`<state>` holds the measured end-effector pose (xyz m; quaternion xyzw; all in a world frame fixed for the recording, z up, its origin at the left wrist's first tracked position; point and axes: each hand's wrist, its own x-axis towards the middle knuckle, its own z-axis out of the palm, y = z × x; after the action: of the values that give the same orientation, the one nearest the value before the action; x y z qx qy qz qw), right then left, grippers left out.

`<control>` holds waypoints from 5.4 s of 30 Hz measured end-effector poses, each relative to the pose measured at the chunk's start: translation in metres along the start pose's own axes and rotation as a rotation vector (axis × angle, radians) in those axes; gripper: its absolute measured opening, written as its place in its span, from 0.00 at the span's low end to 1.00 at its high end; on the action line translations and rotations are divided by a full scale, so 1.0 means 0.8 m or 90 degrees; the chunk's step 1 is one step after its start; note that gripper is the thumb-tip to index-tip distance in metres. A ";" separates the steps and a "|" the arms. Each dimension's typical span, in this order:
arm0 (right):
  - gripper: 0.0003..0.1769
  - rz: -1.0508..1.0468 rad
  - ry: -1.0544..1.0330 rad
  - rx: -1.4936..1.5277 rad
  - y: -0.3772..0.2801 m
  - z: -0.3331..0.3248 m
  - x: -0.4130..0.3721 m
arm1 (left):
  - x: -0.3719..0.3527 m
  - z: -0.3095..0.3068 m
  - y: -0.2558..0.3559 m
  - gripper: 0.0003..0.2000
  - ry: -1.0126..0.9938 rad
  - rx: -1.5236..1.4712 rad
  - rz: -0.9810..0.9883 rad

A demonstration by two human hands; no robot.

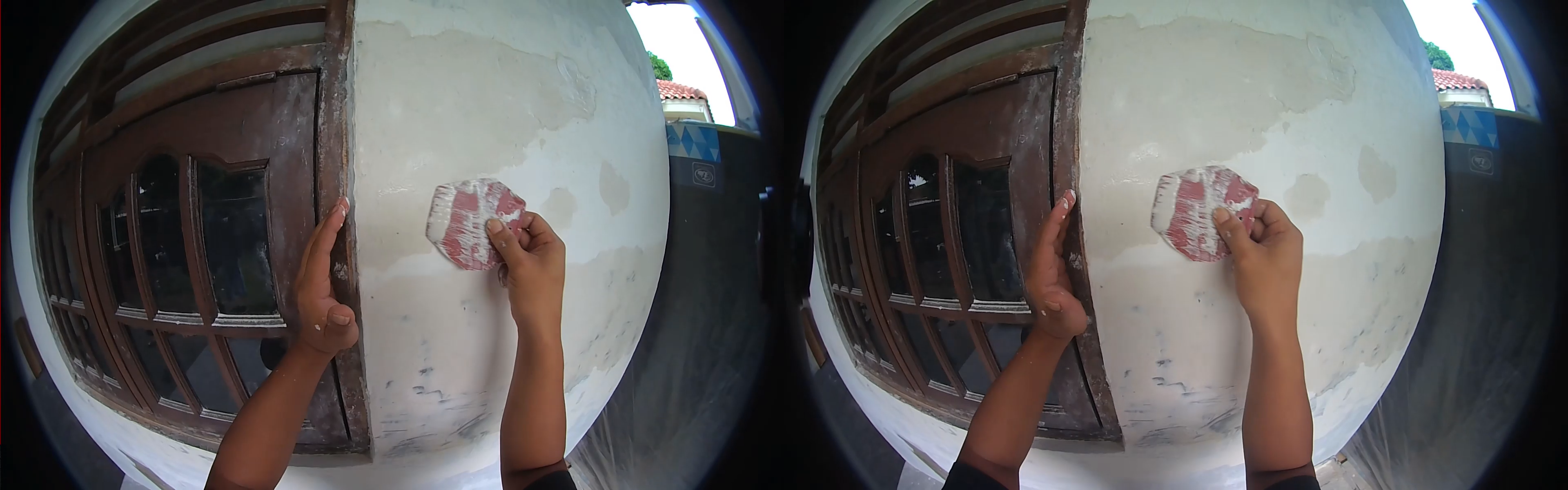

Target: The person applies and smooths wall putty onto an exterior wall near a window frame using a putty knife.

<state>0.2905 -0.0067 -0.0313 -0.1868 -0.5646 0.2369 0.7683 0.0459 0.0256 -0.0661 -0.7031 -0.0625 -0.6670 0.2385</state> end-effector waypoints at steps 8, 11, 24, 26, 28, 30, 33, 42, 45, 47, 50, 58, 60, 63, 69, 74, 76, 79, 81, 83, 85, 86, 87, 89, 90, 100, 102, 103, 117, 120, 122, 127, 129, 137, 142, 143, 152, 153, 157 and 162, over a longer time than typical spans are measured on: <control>0.11 0.014 -0.089 0.043 -0.017 0.041 -0.007 | 0.000 -0.001 -0.001 0.58 0.001 -0.002 0.012; 0.11 0.008 -0.058 -0.011 -0.004 0.033 -0.006 | -0.001 -0.002 -0.005 0.58 -0.002 0.000 0.018; 0.09 0.006 -0.024 0.035 0.002 0.026 -0.010 | 0.003 0.000 0.003 0.59 0.004 0.012 0.023; 0.09 0.016 -0.010 0.009 0.009 0.012 -0.013 | 0.004 0.000 0.007 0.59 0.012 0.020 0.017; 0.08 0.023 0.061 0.064 0.016 -0.005 -0.024 | 0.006 -0.002 0.012 0.59 -0.001 0.013 0.020; 0.08 0.007 0.067 0.103 0.010 0.008 -0.028 | 0.001 -0.001 0.004 0.59 0.003 0.010 0.013; 0.09 -0.017 -0.012 0.098 -0.010 0.041 -0.024 | 0.002 0.000 0.001 0.59 0.004 -0.003 0.015; 0.09 0.049 0.068 0.069 0.014 0.006 -0.026 | 0.004 0.001 0.016 0.60 0.010 -0.019 -0.083; 0.10 0.026 0.084 0.119 0.009 0.010 -0.030 | 0.003 0.000 0.015 0.60 0.012 -0.020 -0.082; 0.10 0.016 0.051 0.110 0.002 0.031 -0.022 | 0.001 0.001 0.008 0.60 0.011 -0.025 -0.078; 0.10 0.014 -0.011 0.060 0.003 0.037 -0.011 | -0.002 0.000 -0.004 0.59 0.004 -0.023 -0.003; 0.10 0.040 0.066 0.069 0.011 -0.003 -0.025 | 0.000 0.001 -0.002 0.59 0.001 -0.001 0.022; 0.10 0.033 0.013 0.069 0.000 0.014 -0.023 | 0.002 -0.002 0.003 0.60 -0.005 0.006 0.012; 0.10 0.010 -0.023 0.028 0.017 0.012 -0.013 | 0.004 -0.001 0.007 0.60 -0.005 0.023 0.006; 0.09 0.039 0.042 0.061 0.008 -0.015 -0.020 | 0.002 0.002 0.007 0.59 0.008 0.021 -0.016; 0.09 0.029 -0.083 0.070 -0.005 0.017 -0.010 | 0.003 -0.001 0.003 0.58 0.001 0.012 -0.030; 0.08 -0.018 -0.089 0.025 0.009 0.015 -0.004 | 0.002 -0.001 0.002 0.58 0.006 0.010 -0.021; 0.09 0.032 -0.034 -0.004 0.005 -0.024 -0.014 | 0.004 -0.001 0.001 0.58 0.001 0.010 0.026; 0.09 0.071 -0.004 0.003 0.012 -0.052 -0.025 | 0.002 -0.003 -0.001 0.57 -0.005 0.008 0.022; 0.12 0.047 0.017 0.091 0.025 -0.075 -0.042 | 0.000 -0.005 0.001 0.57 -0.014 0.004 0.014; 0.13 0.065 0.028 0.124 0.031 -0.088 -0.069 | -0.003 -0.006 0.017 0.58 0.045 -0.032 -0.040; 0.14 0.080 0.042 0.155 0.034 -0.095 -0.086 | -0.007 -0.003 0.028 0.59 0.072 -0.055 -0.074; 0.14 0.119 0.040 0.161 0.038 -0.104 -0.102 | -0.013 0.001 0.039 0.59 0.099 -0.079 -0.112; 0.15 0.201 0.044 0.185 0.051 -0.126 -0.135 | -0.037 0.009 0.065 0.60 0.123 -0.116 -0.147; 0.15 0.237 0.049 0.200 0.058 -0.136 -0.150 | -0.065 0.010 0.089 0.60 0.114 -0.132 -0.145; 0.18 0.485 0.135 0.339 0.117 -0.278 -0.273 | -0.348 0.127 0.312 0.52 0.047 -0.249 -0.535; 0.20 0.503 0.183 0.293 0.120 -0.307 -0.297 | -0.374 0.135 0.339 0.50 -0.033 -0.231 -0.577; 0.20 0.525 0.206 0.279 0.118 -0.318 -0.303 | -0.387 0.137 0.356 0.50 -0.039 -0.246 -0.594; 0.13 0.675 0.406 -0.187 0.094 -0.497 -0.531 | -0.520 0.188 0.451 0.44 -0.353 -0.370 -0.870; 0.13 0.697 0.393 -0.375 0.102 -0.559 -0.571 | -0.546 0.210 0.475 0.43 -0.402 -0.340 -0.917; 0.13 0.733 0.399 -0.409 0.107 -0.599 -0.584 | -0.563 0.233 0.499 0.42 -0.436 -0.315 -0.952; 0.13 0.776 0.389 -0.506 0.168 -0.709 -0.628 | -0.642 0.307 0.551 0.39 -0.464 -0.279 -1.035; 0.12 0.790 0.342 -0.566 0.188 -0.750 -0.639 | -0.671 0.340 0.584 0.39 -0.469 -0.278 -1.076; 0.12 0.799 0.067 -0.720 0.304 -0.876 -0.676 | -0.829 0.472 0.666 0.35 -0.414 -0.277 -1.368; 0.12 0.872 0.004 -0.697 0.372 -0.898 -0.710 | -0.896 0.545 0.692 0.43 -0.204 -0.203 -1.683; 0.11 0.877 0.008 -0.691 0.384 -0.898 -0.720 | -0.910 0.554 0.696 0.44 -0.170 -0.187 -1.709; 0.11 0.878 -0.047 -0.692 0.430 -0.888 -0.761 | -0.945 0.592 0.687 0.47 0.025 -0.231 -1.786; 0.11 0.872 -0.058 -0.697 0.433 -0.888 -0.761 | -0.948 0.593 0.685 0.47 0.025 -0.236 -1.789; 0.10 0.866 -0.052 -0.695 0.441 -0.890 -0.768 | -0.952 0.589 0.686 0.47 -0.001 -0.235 -1.800; 0.10 0.890 -0.043 -0.685 0.449 -0.889 -0.767 | -0.955 0.586 0.687 0.50 -0.015 -0.303 -1.816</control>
<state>0.7620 -0.0797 -0.9171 -0.8187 -0.3784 0.3604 0.2381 0.6169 -0.0849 -0.9427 -0.0704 -0.5886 -0.3208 -0.7387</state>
